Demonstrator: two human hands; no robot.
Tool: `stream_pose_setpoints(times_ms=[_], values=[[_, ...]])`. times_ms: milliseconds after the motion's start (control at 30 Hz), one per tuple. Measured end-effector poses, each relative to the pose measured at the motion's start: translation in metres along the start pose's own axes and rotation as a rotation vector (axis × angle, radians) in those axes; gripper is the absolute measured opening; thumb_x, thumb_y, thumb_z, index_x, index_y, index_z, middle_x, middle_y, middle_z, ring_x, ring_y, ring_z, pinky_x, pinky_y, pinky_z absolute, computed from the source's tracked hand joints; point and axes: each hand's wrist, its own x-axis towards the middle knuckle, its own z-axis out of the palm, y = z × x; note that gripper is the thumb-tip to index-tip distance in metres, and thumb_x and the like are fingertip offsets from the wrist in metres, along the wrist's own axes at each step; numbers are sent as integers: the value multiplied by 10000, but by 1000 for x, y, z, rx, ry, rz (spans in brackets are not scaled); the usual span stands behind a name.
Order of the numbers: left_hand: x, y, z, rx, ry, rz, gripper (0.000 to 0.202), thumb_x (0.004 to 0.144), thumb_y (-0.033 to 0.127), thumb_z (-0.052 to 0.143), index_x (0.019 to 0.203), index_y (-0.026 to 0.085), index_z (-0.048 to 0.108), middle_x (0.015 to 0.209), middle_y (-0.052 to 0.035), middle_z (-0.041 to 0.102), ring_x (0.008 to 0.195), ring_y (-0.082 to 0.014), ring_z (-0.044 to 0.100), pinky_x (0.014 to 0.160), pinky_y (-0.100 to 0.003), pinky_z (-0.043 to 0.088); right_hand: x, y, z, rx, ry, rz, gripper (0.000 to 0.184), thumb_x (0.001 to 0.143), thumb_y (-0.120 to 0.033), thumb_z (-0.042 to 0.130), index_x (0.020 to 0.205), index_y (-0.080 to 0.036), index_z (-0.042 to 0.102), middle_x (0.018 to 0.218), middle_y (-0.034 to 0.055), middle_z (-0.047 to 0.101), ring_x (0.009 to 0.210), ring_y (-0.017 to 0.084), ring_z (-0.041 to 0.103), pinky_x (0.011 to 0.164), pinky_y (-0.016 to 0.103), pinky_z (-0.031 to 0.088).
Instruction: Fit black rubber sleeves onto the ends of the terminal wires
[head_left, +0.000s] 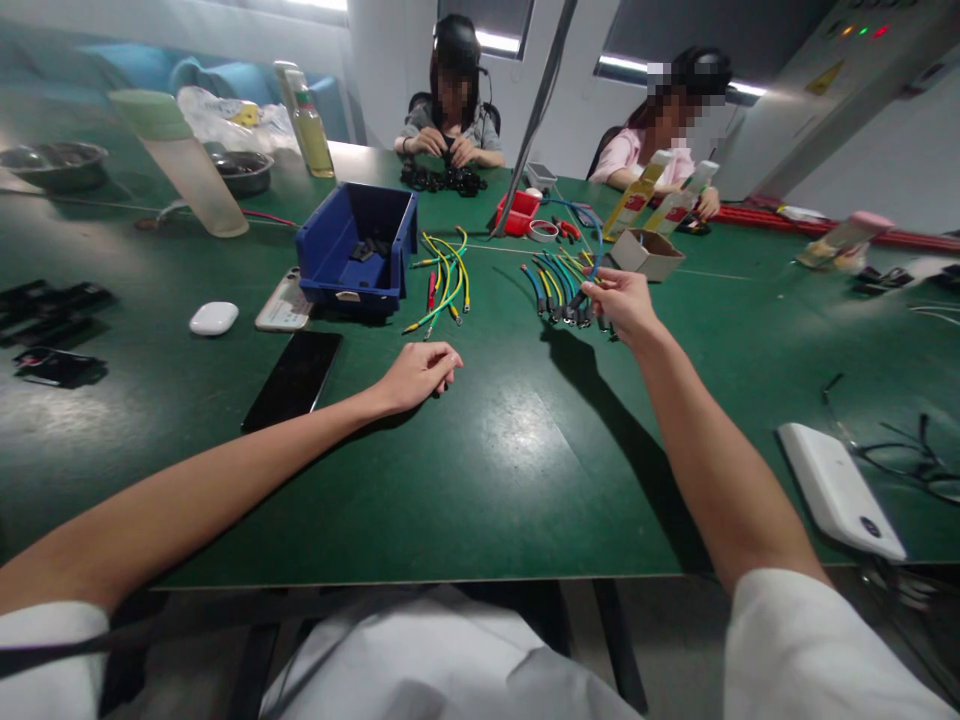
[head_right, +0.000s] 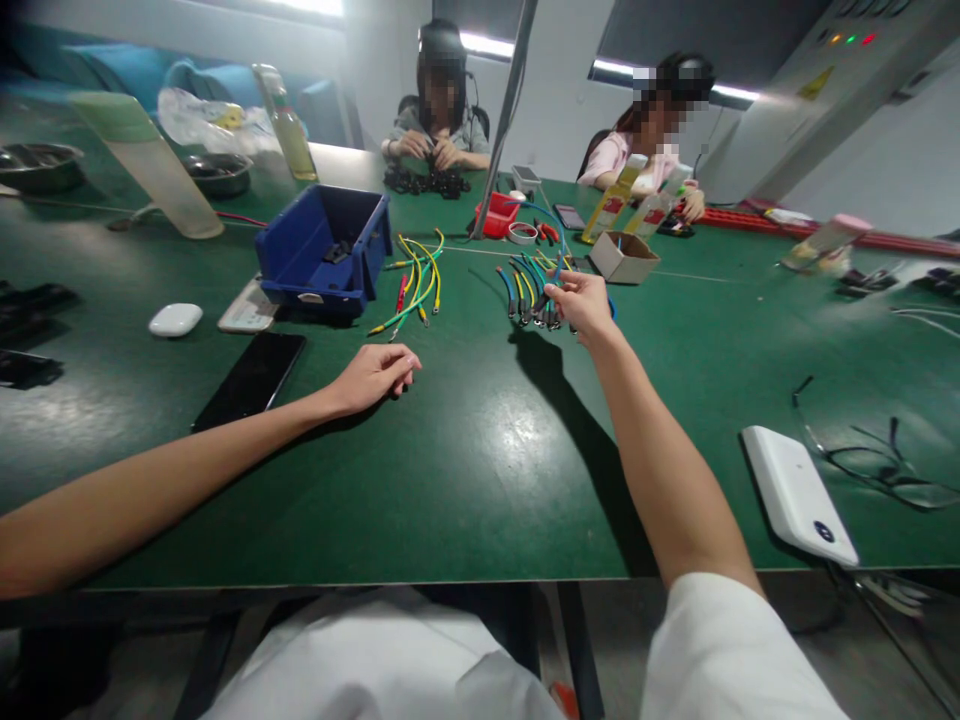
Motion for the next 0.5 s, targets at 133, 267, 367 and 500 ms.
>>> stream_pose_setpoints(times_ms=[133,267,367,500], values=[[0,0,0,8,-9,3,286,903,358,499,839,112,630,645,-19,596,498,-87,551,478,-185,445,13,17,-24,-56,62,40,312,736,-114,690,1038,-39,704,517,-44,467,415,42,362,396,179,269],[-1,1,0,21,-4,13,283,903,353,497,831,115,633,637,-18,598,494,-87,552,480,-186,443,18,28,-41,-105,97,90,301,722,-92,710,1016,-26,702,472,-58,436,404,47,349,394,188,266],[-1,1,0,26,-7,13,286,905,351,494,825,116,635,639,-20,604,498,-88,557,485,-185,441,19,33,-50,-109,127,114,307,709,-84,721,1009,-24,693,464,-56,439,395,53,344,385,195,265],[-1,2,0,25,-8,10,277,902,342,496,818,117,635,639,-19,602,501,-89,556,487,-184,439,22,43,-55,-102,189,125,297,687,-133,758,960,-38,687,477,-49,449,397,57,362,374,193,285]])
